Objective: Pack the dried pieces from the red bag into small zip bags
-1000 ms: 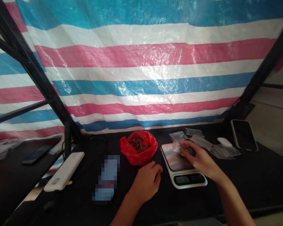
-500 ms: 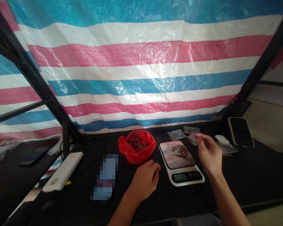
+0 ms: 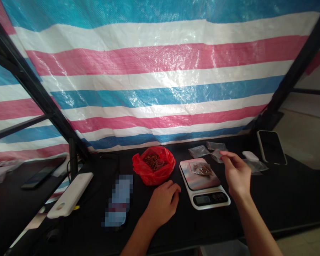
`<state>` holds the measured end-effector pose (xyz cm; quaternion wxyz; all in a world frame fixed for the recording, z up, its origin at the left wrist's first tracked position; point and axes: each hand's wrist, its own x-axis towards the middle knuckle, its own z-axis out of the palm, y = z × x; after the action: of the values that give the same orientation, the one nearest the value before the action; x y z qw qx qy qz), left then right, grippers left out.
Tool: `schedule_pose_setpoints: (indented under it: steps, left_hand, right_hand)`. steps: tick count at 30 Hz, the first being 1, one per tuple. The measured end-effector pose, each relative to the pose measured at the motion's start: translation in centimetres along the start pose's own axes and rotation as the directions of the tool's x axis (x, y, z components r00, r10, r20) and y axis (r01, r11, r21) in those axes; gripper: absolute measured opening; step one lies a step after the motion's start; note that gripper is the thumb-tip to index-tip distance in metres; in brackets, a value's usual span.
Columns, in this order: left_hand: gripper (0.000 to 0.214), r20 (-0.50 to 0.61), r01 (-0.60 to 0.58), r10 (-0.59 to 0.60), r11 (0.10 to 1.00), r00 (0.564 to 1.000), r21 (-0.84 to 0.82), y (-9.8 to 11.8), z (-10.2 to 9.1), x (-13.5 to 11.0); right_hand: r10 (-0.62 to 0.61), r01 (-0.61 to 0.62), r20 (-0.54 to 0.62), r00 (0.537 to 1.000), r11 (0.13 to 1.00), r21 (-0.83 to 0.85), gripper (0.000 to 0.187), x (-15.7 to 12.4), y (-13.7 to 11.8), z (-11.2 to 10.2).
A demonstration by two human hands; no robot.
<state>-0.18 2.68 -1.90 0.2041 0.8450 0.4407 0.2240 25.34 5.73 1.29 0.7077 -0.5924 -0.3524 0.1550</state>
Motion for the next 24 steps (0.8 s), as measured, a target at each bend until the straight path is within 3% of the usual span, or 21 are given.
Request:
schedule_pose_setpoints:
  steps: [4, 9, 12, 19, 24]
  left_hand:
    - [0.024, -0.004, -0.012, 0.012, 1.0, 1.0, -0.008, -0.1, 0.1, 0.0]
    - [0.023, -0.01, -0.015, 0.015, 1.0, 1.0, -0.011, -0.2, 0.2, 0.0]
    - [0.023, -0.018, -0.021, 0.021, 1.0, 1.0, -0.011, -0.3, 0.2, 0.1]
    - [0.024, -0.024, -0.034, 0.033, 0.999, 0.999, -0.029, -0.3, 0.3, 0.0]
    - [0.024, -0.067, -0.019, 0.009, 0.988, 0.998, -0.151, -0.1, -0.1, 0.0]
  right_hand:
    - [-0.035, 0.042, 0.133, 0.99, 0.998, -0.053, 0.028, 0.2, 0.7, -0.4]
    - [-0.155, 0.208, 0.298, 0.942, 0.965, -0.157, 0.027, 0.4, 1.3, -0.8]
    - [-0.206, 0.304, 0.406, 0.89, 0.933, -0.194, 0.027, 0.3, 1.2, -0.7]
    - [-0.195, 0.46, 0.685, 0.702, 0.858, -0.228, 0.039, -0.3, 1.7, -0.6]
    - [-0.217, 0.504, 0.715, 0.664, 0.837, -0.213, 0.034, -0.7, 1.9, 0.1]
